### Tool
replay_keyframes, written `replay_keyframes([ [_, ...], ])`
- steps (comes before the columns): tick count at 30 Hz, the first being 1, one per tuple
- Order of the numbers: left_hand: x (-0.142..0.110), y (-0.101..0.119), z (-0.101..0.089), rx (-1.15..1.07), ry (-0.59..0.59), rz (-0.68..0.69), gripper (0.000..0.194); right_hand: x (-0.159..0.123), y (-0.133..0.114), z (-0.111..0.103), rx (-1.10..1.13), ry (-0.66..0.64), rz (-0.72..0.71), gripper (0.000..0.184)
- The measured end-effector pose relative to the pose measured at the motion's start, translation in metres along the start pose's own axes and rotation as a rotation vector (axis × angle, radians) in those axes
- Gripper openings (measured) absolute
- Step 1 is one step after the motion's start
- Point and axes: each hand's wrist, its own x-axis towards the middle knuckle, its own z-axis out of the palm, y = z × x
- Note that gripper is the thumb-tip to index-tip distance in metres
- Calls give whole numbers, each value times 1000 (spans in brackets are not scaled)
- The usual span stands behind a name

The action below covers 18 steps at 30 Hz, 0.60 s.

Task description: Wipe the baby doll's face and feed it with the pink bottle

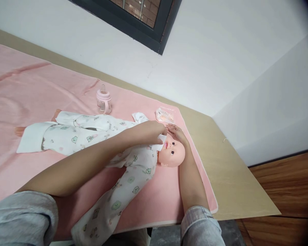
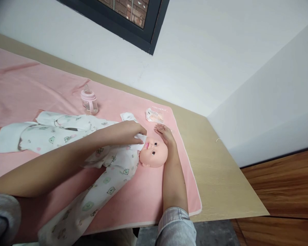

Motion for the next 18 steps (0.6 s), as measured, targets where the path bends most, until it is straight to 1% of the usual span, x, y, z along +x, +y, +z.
replay_keyframes([
  [3, 2, -3, 2, 12, 64, 34, 15, 0, 0, 0, 10, -2, 0, 22],
  [7, 4, 0, 2, 22, 65, 47, 20, 0, 1, 0, 13, 5, 5, 22],
  [10, 5, 1, 2, 28, 82, 63, 16, 1, 1, 0, 17, 4, 3, 22],
  [13, 6, -3, 5, 26, 135, 103, 11, 1, 1, 1, 12, 1, -6, 22],
  [15, 7, -6, 7, 17, 168, 130, 12, 0, 0, 1, -3, 4, -5, 22],
  [18, 10, -8, 11, 4, 183, 161, 17, -3, -2, 3, -35, 14, -1, 20],
])
